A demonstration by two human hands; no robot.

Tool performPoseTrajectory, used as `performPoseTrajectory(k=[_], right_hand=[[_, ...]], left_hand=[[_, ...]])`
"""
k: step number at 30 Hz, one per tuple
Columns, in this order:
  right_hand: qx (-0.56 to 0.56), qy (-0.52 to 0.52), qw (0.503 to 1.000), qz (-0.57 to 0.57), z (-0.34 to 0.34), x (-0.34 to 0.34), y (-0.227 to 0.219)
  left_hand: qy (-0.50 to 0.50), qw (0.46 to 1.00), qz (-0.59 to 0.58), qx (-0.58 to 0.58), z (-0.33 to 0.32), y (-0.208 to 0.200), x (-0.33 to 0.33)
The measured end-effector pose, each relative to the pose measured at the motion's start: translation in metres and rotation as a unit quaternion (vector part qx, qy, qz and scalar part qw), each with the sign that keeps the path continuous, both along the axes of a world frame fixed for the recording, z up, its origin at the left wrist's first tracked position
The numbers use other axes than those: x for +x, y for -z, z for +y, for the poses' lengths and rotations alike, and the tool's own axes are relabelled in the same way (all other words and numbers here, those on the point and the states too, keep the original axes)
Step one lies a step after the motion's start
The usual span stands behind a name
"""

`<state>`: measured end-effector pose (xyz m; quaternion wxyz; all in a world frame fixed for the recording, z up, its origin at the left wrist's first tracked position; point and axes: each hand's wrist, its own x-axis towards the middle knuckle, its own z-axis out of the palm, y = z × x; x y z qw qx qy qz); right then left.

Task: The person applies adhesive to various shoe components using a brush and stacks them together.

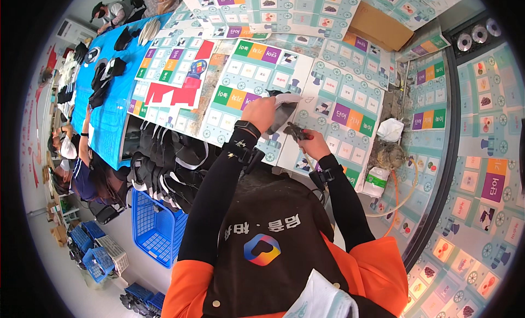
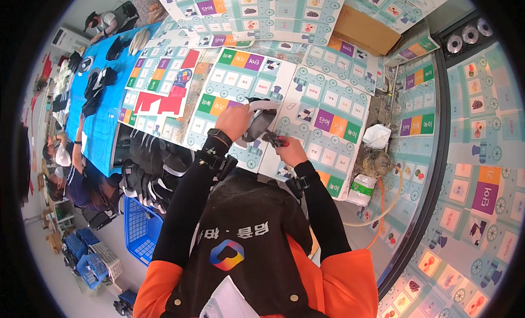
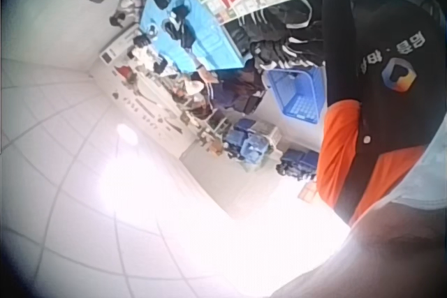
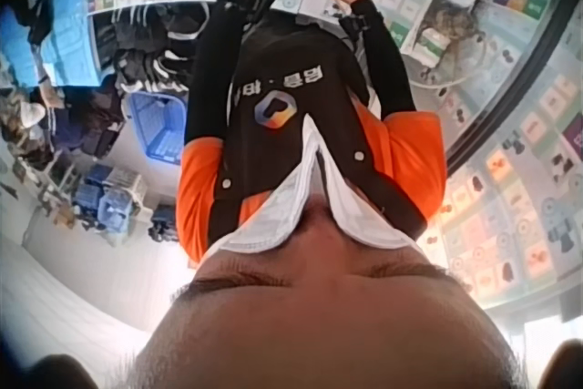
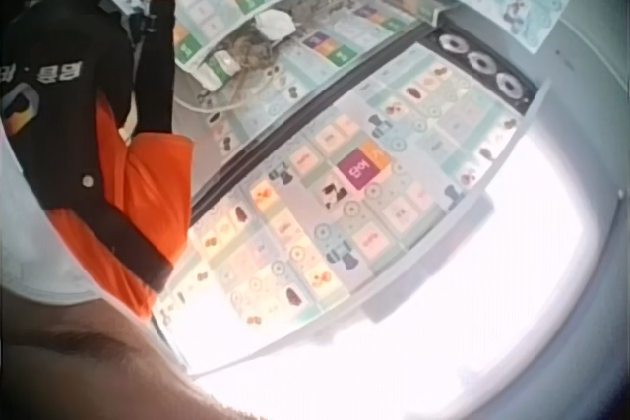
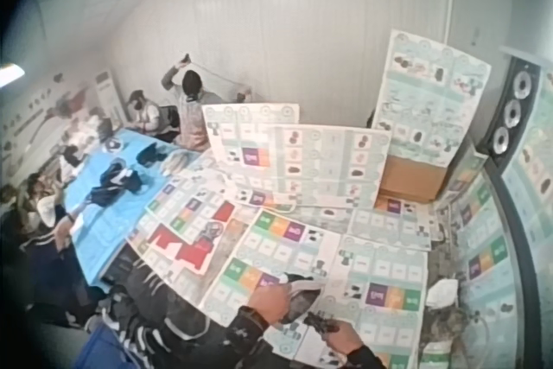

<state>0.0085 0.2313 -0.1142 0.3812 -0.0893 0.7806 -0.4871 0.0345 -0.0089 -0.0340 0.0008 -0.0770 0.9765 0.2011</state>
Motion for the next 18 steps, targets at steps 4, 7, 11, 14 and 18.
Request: performPoseTrajectory(k=[4,7,11,14,18], right_hand=[[0.004,-0.018,1.000,-0.012,0.000,0.006,0.001],[0.031,0.015,0.973,0.230,-0.006,0.007,-0.003],[0.050,-0.011,0.968,0.246,-0.009,0.006,-0.015],[0.053,0.005,0.967,0.249,-0.009,0.002,-0.022],[0.056,-0.024,0.967,0.249,-0.009,0.001,-0.023]], left_hand=[[0.002,1.000,0.000,-0.006,-0.001,0.000,-0.003],[0.010,1.000,0.011,-0.005,-0.002,0.003,-0.007],[0.008,1.000,-0.002,-0.016,-0.001,0.005,-0.016],[0.012,1.000,-0.009,-0.015,0.000,0.001,-0.021],[0.014,1.000,-0.015,-0.017,0.001,0.000,-0.020]])
